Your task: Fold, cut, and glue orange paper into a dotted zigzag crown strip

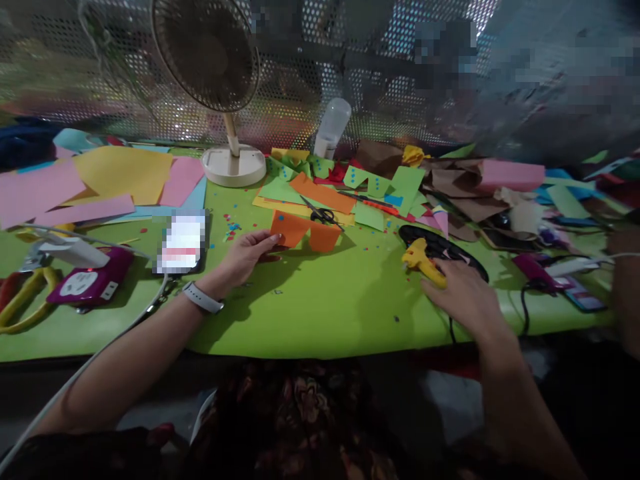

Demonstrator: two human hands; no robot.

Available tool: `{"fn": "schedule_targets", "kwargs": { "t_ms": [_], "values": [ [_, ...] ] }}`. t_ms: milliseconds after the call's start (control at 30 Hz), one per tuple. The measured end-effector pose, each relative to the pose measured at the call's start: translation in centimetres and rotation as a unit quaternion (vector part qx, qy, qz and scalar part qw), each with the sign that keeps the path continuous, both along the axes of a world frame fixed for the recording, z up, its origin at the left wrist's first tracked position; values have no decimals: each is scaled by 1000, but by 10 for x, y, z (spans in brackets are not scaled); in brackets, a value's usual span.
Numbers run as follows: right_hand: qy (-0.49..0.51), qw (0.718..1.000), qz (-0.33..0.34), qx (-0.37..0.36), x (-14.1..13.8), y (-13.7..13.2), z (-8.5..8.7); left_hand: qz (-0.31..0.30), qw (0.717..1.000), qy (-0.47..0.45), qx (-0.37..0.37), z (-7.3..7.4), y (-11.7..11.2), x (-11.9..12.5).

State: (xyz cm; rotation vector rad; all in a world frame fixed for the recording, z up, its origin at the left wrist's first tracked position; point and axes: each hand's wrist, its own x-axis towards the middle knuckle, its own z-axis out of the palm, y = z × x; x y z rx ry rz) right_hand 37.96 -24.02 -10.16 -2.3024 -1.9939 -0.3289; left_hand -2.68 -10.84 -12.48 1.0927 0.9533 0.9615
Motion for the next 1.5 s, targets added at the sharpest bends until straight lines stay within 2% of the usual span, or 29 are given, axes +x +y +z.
{"fn": "schedule_targets", "kwargs": {
  "t_ms": [67,133,267,367,433,500,533,600,667,800,900,1000,1167,1267,1500],
  "values": [
    [-39,998,-22,-32,8,-2,-13,0,1000,-1,3,-1,0,0],
    [-55,997,-46,-24,7,2,-21,-1,1000,3,8,-1,0,0],
    [-40,995,-75,57,3,14,-27,4,1000,-5,0,0,-1,0],
    [17,985,-66,157,4,17,-29,8,1000,-15,-11,1,-1,1],
    [94,961,-64,251,1,19,-28,10,1000,-16,-13,1,-1,1],
    [223,918,-65,321,-7,25,-23,11,1000,-15,-15,0,-1,2],
    [305,891,-61,332,-15,29,-19,11,1000,-16,-16,0,-1,2],
    [482,829,-32,281,-35,40,-9,11,1000,-19,-20,1,-1,2],
    [599,776,24,197,-61,53,3,11,999,-19,-23,2,-2,2],
    [677,723,136,28,-121,70,21,13,1000,-12,-23,3,-4,1],
    [685,698,204,-57,-157,75,21,8,1000,-17,-14,1,-5,1],
    [681,697,208,-92,-174,75,7,1,1000,-11,-13,0,-4,1],
    [662,720,183,-100,-173,75,-13,0,1000,13,-14,-3,-3,3],
    [650,731,181,-103,-171,75,-14,-2,1000,17,-12,-3,-3,3],
    [650,728,190,-100,-175,74,-9,-6,1000,4,-8,-2,-4,3]
  ]
}}
